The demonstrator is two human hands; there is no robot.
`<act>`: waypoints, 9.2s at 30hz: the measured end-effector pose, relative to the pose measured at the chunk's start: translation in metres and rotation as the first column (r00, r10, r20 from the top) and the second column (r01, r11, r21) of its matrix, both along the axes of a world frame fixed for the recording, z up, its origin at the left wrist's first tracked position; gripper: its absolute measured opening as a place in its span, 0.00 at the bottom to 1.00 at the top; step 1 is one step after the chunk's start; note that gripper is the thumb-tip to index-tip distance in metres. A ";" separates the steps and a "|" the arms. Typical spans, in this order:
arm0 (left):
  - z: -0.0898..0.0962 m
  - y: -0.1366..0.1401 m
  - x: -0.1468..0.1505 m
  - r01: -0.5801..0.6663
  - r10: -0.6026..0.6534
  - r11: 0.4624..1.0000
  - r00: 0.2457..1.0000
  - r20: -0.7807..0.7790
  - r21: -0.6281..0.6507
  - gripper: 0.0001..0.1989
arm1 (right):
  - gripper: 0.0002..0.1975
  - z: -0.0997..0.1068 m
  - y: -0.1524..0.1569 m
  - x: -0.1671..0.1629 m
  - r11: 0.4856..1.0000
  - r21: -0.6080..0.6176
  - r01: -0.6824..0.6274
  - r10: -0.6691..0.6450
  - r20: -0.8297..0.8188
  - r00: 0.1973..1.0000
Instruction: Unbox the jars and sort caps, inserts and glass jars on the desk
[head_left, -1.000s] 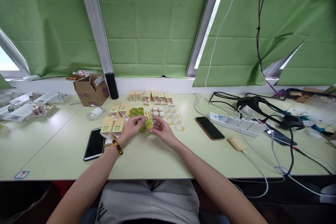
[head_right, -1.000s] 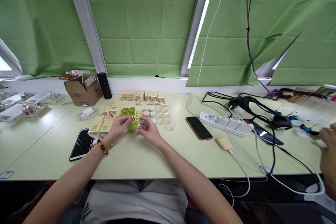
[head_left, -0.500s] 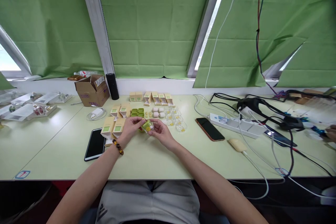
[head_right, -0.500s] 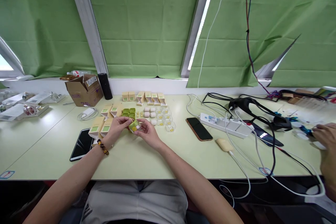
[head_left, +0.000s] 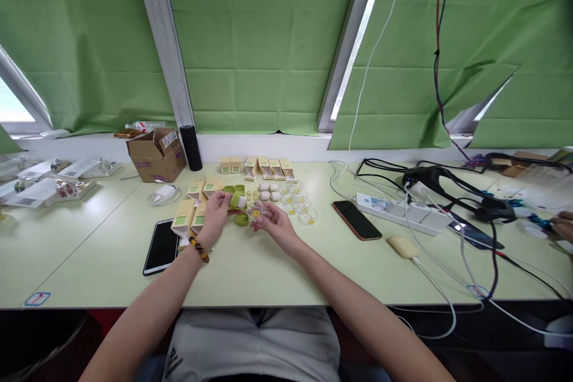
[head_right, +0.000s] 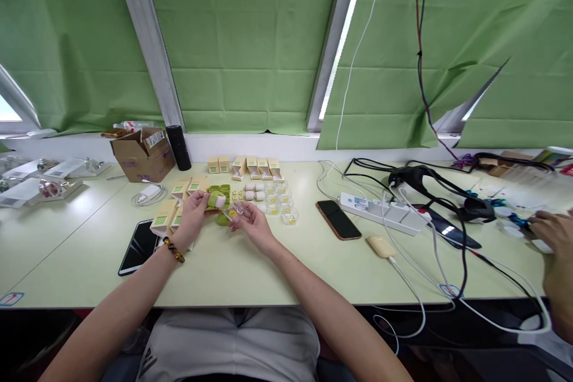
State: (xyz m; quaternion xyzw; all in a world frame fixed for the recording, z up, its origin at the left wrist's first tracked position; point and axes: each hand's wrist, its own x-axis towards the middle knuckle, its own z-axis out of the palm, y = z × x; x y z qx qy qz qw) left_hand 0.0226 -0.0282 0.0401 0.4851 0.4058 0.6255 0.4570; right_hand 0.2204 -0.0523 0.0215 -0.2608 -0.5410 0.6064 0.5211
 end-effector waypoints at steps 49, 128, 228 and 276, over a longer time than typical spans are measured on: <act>0.001 -0.007 0.006 0.059 -0.053 0.998 0.986 0.161 -0.032 0.26 | 0.17 0.035 0.005 0.037 0.997 0.010 0.081 -0.071 -0.402 0.913; -0.006 -0.014 0.011 0.085 -0.044 0.979 0.975 -0.217 0.183 0.19 | 0.20 0.020 0.010 -0.002 0.707 0.599 0.375 -0.588 0.203 0.783; 0.002 -0.025 0.015 0.059 0.368 0.805 0.730 -0.576 0.590 0.10 | 0.26 0.009 0.018 -0.006 0.936 0.307 0.170 -0.218 0.132 0.967; 0.000 -0.016 0.033 0.263 0.394 0.794 0.462 -0.794 0.547 0.14 | 0.22 0.031 0.035 0.040 0.617 0.385 0.687 -0.638 -0.266 0.722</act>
